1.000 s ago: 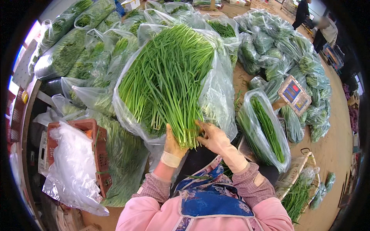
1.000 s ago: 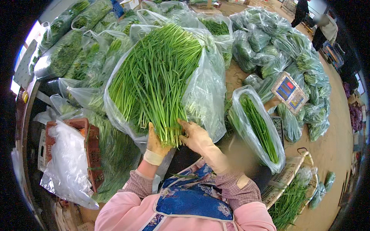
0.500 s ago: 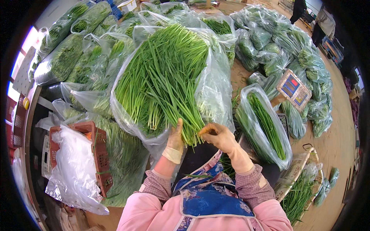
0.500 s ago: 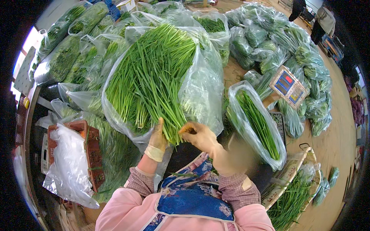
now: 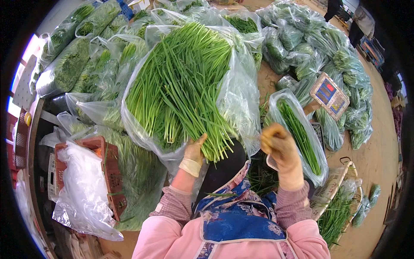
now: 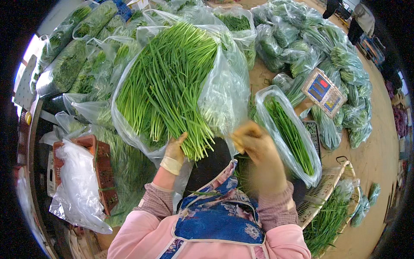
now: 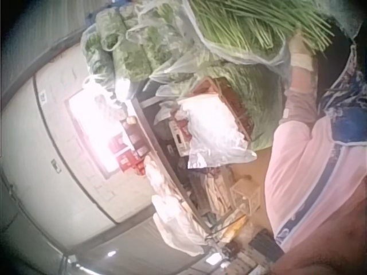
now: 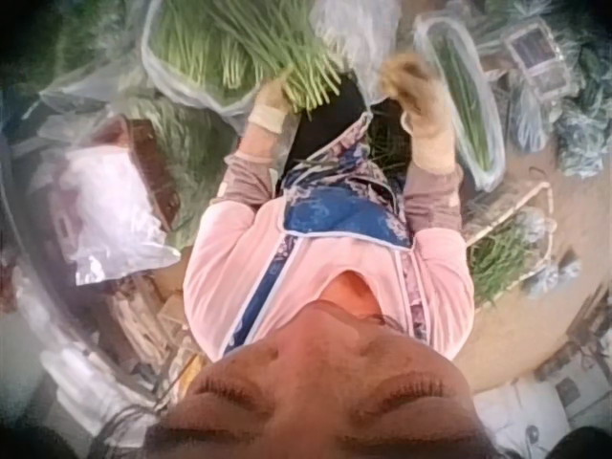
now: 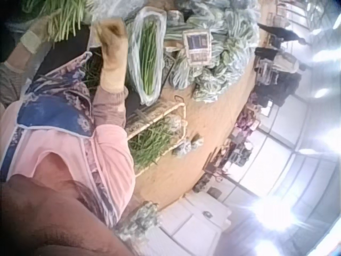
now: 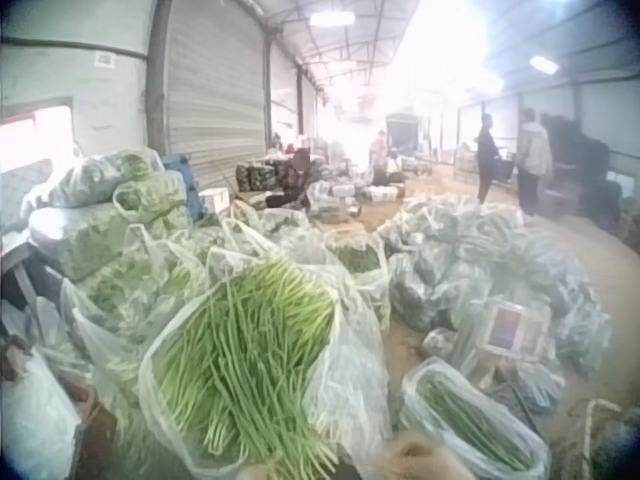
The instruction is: The person sorts green onions from a large plastic bag, aligns them into bundles, and places them onto a digital scale. The person repeats this process multiple times, handling the vegetables by hand.
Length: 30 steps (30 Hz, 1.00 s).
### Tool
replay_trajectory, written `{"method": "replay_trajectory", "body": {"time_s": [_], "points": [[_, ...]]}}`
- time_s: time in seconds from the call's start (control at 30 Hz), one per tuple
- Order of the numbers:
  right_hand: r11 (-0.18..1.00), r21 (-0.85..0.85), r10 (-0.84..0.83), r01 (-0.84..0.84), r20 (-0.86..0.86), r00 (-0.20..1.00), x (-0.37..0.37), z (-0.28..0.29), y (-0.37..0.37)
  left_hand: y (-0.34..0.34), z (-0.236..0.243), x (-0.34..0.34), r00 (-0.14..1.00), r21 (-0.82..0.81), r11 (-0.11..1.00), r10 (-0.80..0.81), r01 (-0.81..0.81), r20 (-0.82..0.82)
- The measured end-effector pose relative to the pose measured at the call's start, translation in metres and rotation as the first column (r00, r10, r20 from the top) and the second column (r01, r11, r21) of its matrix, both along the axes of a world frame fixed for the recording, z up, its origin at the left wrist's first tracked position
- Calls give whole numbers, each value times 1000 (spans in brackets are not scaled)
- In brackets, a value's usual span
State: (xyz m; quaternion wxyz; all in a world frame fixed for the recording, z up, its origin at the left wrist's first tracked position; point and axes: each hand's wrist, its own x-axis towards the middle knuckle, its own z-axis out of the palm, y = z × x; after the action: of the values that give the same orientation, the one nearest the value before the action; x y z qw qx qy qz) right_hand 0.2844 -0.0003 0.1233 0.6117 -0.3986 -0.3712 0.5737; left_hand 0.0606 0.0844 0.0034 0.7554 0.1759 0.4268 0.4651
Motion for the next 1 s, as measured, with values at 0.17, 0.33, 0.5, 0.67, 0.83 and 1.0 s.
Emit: {"method": "replay_trajectory", "body": {"time_s": [0.17,0.33,0.5,0.67,0.83,1.0], "points": [[956,-276,191,-103,311,931,27,-29,-46,-3,9,-2,995,-33,999,-4,7,104],[739,-664,673,-108,736,73,23,-113,-67,-4,13,-12,976,-69,993,-77,92,201],[918,-397,389,-22,884,259,-23,-41,-35,-5,20,-20,958,-56,990,-109,128,264],[997,-60,74,-51,938,338,-53,-23,-13,-7,21,-16,947,-87,983,-129,161,295],[992,-116,124,-52,978,167,-61,-19,-1,-18,30,-9,928,-30,971,-218,238,301],[974,-207,133,87,843,521,-38,-36,6,-12,17,-10,885,-83,961,-206,263,417]]}}
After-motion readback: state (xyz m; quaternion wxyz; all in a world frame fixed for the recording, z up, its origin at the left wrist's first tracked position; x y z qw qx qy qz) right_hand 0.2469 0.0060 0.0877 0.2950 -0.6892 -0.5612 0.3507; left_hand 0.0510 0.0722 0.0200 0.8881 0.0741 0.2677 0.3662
